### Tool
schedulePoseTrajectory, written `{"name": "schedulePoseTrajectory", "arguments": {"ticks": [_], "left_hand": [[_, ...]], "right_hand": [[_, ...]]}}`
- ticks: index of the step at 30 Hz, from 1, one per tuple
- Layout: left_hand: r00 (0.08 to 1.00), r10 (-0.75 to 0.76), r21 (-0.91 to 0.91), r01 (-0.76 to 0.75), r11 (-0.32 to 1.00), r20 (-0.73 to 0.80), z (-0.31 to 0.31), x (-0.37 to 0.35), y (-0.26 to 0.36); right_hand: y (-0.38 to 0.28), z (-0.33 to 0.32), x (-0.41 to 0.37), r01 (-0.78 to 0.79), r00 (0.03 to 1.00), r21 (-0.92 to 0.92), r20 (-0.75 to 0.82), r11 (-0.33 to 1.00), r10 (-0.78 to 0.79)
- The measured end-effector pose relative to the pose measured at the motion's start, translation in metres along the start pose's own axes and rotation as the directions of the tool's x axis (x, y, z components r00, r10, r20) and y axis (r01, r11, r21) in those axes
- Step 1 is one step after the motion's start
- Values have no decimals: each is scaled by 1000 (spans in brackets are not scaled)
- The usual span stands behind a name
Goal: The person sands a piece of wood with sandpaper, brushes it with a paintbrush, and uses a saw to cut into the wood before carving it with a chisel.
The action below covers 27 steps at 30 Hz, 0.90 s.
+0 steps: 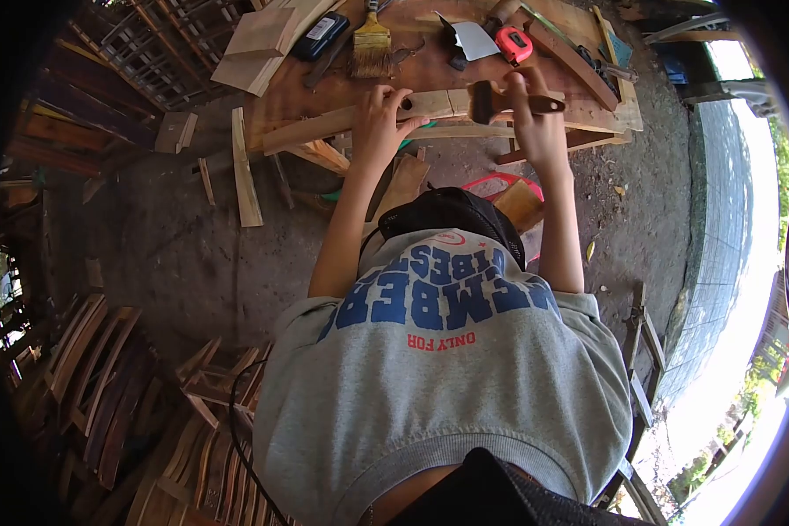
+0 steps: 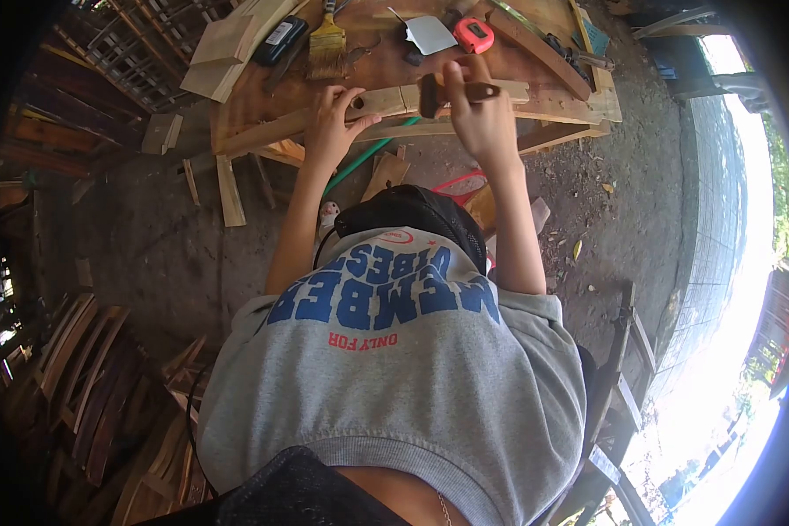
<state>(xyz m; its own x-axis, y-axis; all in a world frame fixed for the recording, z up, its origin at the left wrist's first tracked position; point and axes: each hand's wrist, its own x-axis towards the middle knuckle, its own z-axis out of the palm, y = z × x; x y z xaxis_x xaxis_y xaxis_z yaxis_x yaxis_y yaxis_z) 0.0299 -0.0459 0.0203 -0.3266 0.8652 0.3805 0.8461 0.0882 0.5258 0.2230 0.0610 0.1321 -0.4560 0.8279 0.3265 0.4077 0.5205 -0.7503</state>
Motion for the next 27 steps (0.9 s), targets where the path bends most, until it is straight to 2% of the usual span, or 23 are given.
{"name": "schedulePoseTrajectory", "arguments": {"ticks": [2, 3, 4, 6, 7, 10, 11, 12, 14, 16, 17, 18, 20, 22, 25, 26, 27], "left_hand": [[1000, 5, 11, -5, 1000, -1, 0, 0, 0], [1000, 10, 23, -9, 1000, -6, 0, 0, 0], [1000, 12, 20, -12, 1000, -2, 1, -1, -1], [1000, 17, 30, -17, 999, -14, 2, 0, -3], [1000, 20, 30, -19, 999, -12, 2, 0, -3], [998, 40, 24, -39, 999, -44, 3, 1, -4], [998, 42, 35, -41, 999, -42, 4, 0, -6], [998, 45, 45, -43, 998, -41, 6, 0, -6], [998, 47, 36, -45, 998, -44, 5, 1, -5], [998, 47, 30, -46, 998, -46, 4, -1, -5], [998, 48, 28, -47, 999, -47, 4, -1, -4], [998, 49, 27, -47, 999, -50, 4, 0, -4], [998, 49, 30, -47, 998, -49, 4, 0, -4], [998, 49, 38, -47, 998, -43, 5, 0, -4], [998, 48, 47, -47, 998, -35, 4, 1, -5], [998, 52, 45, -50, 998, -41, 4, 1, -5], [997, 55, 41, -53, 998, -47, 5, 1, -5]], "right_hand": [[-1, 13, 1, -58, 994, 64, 98, 996, 52], [-10, 18, 1, -195, 975, 210, 144, 958, 167], [-3, 22, 1, -198, 975, 208, 141, 958, 171], [17, 38, 6, -81, 972, 150, 229, 985, 45], [24, 37, 8, -126, 972, 197, 219, 972, 81], [41, 12, 14, -213, 959, 182, 228, 960, 169], [58, 3, 17, -207, 969, 154, 169, 966, 180], [66, -12, 22, -225, 962, 88, 179, 970, 207], [75, -40, 27, -236, 971, 29, 44, 971, 235], [78, -60, 32, -257, 966, -186, -51, 948, 252], [82, -60, 34, -209, 978, -307, -83, 928, 193], [82, -55, 31, -209, 978, -309, -87, 928, 191], [72, -26, 25, -26, 1000, -445, -18, 895, 21], [40, 7, 11, 70, 998, -411, 28, 909, -64], [8, 35, 0, 149, 981, -207, 152, 967, -119], [11, 31, 2, 145, 982, -204, 146, 968, -117], [19, 23, 6, 84, 981, -75, 180, 994, -69]]}}
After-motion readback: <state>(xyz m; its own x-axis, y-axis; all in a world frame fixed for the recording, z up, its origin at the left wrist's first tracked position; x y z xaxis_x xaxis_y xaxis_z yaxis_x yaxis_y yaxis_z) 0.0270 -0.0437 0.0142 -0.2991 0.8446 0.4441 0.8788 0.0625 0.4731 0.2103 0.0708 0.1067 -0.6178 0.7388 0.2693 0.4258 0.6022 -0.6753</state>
